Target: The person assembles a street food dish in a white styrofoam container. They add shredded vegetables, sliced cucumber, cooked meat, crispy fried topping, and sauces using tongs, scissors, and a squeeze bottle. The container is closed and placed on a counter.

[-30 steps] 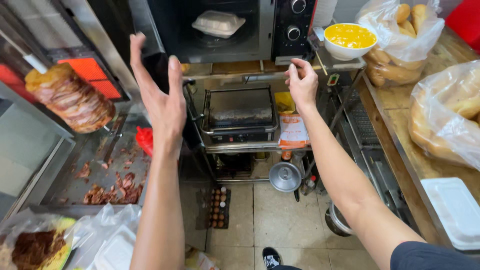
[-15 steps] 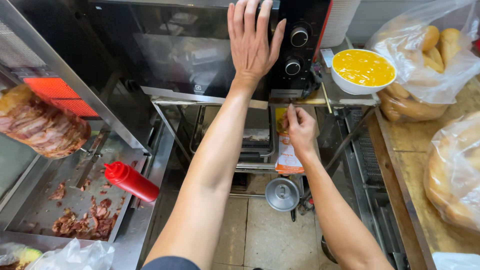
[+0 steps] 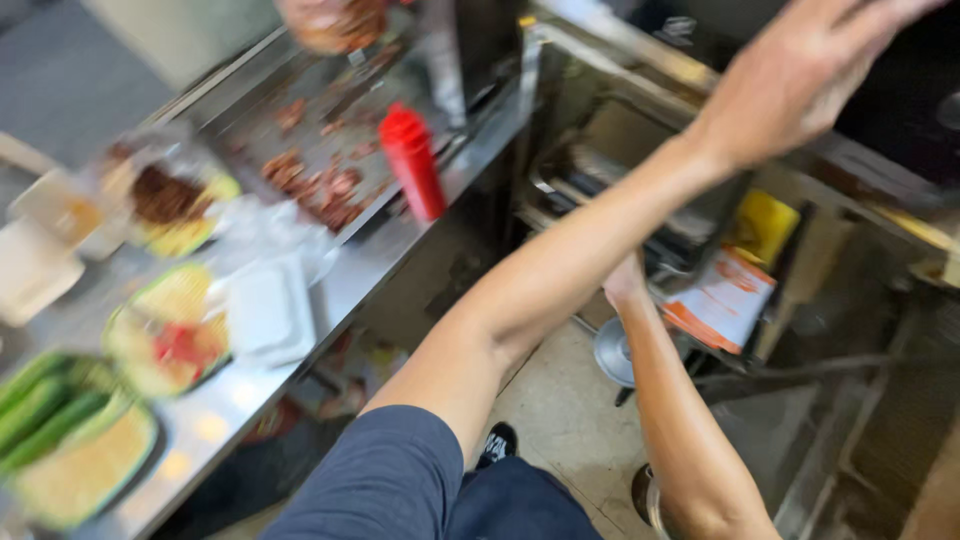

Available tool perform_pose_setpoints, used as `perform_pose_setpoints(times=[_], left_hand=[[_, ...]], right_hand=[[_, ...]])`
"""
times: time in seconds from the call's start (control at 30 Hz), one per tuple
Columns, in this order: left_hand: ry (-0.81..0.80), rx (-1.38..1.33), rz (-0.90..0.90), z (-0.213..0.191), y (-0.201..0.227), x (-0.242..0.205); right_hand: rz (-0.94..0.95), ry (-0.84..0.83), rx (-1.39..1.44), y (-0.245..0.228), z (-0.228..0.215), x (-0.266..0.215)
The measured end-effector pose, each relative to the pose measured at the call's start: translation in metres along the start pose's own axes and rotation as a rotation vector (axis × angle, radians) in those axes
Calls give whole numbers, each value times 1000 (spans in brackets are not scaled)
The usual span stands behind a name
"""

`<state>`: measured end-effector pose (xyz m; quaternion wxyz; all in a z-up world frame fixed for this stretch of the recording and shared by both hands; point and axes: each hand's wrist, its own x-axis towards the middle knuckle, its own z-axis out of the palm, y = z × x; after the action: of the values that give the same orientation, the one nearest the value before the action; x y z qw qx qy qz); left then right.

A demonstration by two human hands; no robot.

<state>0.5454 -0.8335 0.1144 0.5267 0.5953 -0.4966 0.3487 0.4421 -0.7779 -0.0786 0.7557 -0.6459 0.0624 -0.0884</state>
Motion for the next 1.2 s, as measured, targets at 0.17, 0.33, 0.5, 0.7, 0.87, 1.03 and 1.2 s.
perform_pose_setpoints(times=[0.17,0.33,0.5,0.7,0.87,1.03,1.2], left_hand=[[181,272,-494,-216,30,-165],[624,374,-938,-405,98,-281],[698,551,-1218,-518,176,-374],[862,91,-1501,-582,206,-451],[994,-496,-1506,-600,168,-453],[1077,-1267,-1019,-612,142,-442],[984,-1343,-803,-640,127,-455]], right_hand=[[132,-365,-252,104,167,10],[-58,-628,-196,162,302,-23],[176,-337,-864,166,413,-54],[220,-212,-286,133,437,-71],[224,-392,-22,68,439,-123],[94,-567,-202,34,489,-165],[23,-518,-490,67,493,-132]])
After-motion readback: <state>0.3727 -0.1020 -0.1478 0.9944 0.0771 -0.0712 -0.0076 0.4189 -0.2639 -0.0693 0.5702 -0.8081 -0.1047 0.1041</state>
